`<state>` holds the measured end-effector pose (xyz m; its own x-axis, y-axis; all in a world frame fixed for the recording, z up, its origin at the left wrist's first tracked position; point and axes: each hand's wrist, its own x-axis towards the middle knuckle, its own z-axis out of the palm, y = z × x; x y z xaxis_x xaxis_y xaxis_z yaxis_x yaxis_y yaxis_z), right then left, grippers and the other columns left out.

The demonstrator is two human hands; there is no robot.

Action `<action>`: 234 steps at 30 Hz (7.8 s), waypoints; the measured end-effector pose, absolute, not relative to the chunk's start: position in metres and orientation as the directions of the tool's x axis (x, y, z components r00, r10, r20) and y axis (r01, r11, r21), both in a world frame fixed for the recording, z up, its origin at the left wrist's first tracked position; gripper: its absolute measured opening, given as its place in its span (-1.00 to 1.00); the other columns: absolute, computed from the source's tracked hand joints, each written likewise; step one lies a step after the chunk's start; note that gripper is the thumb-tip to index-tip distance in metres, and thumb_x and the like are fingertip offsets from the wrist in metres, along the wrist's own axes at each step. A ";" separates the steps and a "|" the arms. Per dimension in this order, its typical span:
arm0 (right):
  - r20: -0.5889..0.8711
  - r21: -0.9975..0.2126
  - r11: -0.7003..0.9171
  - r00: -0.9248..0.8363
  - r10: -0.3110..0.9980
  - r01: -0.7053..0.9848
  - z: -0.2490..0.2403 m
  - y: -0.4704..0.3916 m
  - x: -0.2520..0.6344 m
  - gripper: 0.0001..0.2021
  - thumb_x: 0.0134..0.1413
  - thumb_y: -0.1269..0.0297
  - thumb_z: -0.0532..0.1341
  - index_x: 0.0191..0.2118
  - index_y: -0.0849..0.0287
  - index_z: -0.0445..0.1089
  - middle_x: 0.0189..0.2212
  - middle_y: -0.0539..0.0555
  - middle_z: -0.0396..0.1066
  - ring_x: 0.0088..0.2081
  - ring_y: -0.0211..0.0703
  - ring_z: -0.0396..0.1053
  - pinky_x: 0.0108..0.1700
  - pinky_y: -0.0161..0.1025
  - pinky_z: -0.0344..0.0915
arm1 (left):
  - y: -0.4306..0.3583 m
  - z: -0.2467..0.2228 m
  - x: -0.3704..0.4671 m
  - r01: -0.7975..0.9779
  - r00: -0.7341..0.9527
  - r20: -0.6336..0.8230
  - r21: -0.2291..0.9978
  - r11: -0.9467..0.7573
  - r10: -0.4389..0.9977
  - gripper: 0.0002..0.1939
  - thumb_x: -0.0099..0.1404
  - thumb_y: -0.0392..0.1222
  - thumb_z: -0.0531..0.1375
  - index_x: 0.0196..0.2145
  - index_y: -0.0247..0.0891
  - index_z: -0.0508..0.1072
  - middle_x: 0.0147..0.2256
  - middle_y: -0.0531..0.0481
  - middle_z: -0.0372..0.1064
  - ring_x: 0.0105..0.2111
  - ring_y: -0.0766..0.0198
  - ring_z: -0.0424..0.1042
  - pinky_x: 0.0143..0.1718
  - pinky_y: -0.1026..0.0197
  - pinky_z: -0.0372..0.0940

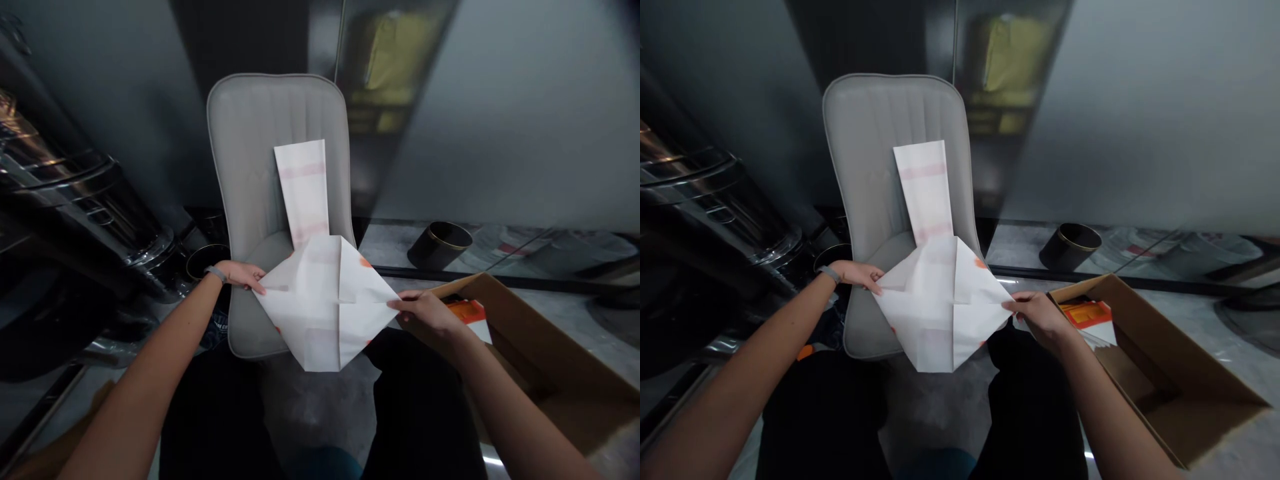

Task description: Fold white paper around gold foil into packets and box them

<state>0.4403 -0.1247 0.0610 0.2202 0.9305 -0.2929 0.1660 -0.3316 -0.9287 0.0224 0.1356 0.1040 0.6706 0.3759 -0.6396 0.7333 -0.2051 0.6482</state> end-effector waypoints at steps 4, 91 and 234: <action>-0.307 -0.913 -0.341 0.176 0.935 0.223 0.068 -0.108 0.445 -0.67 -0.30 0.02 0.48 -0.46 0.19 0.61 -0.50 0.06 0.49 -0.52 -0.26 0.23 -0.45 -0.24 0.22 | 0.137 0.105 0.017 0.773 0.631 -0.702 0.608 -0.183 0.331 -0.55 -0.17 0.08 0.52 -0.39 -0.25 0.59 -0.49 0.05 0.45 -0.46 0.29 0.31 -0.50 0.29 0.12; 0.010 -0.567 -0.328 0.405 0.914 0.756 -0.011 -0.036 0.417 -0.49 0.18 0.04 0.25 0.15 0.26 0.42 -0.06 0.33 0.54 0.01 0.22 0.50 0.03 0.00 0.38 | -0.009 0.035 0.089 0.724 -0.038 0.151 0.686 -0.076 0.988 -0.25 0.28 0.05 0.31 0.31 -0.28 0.19 0.25 -0.35 0.25 0.30 -0.24 0.18 0.30 -0.27 0.07; -0.555 -0.832 -0.536 0.228 0.800 -0.144 0.006 -0.062 0.437 -0.84 0.09 0.41 0.38 -0.21 0.21 0.43 -0.60 0.02 0.45 -0.62 -0.23 0.40 -0.61 -0.38 0.37 | 0.059 0.065 -0.037 0.287 0.171 -0.461 0.869 0.404 0.871 -0.47 0.02 -0.06 0.54 -0.13 -0.42 0.56 -0.36 -0.18 0.60 -0.34 0.19 0.61 -0.19 0.20 0.53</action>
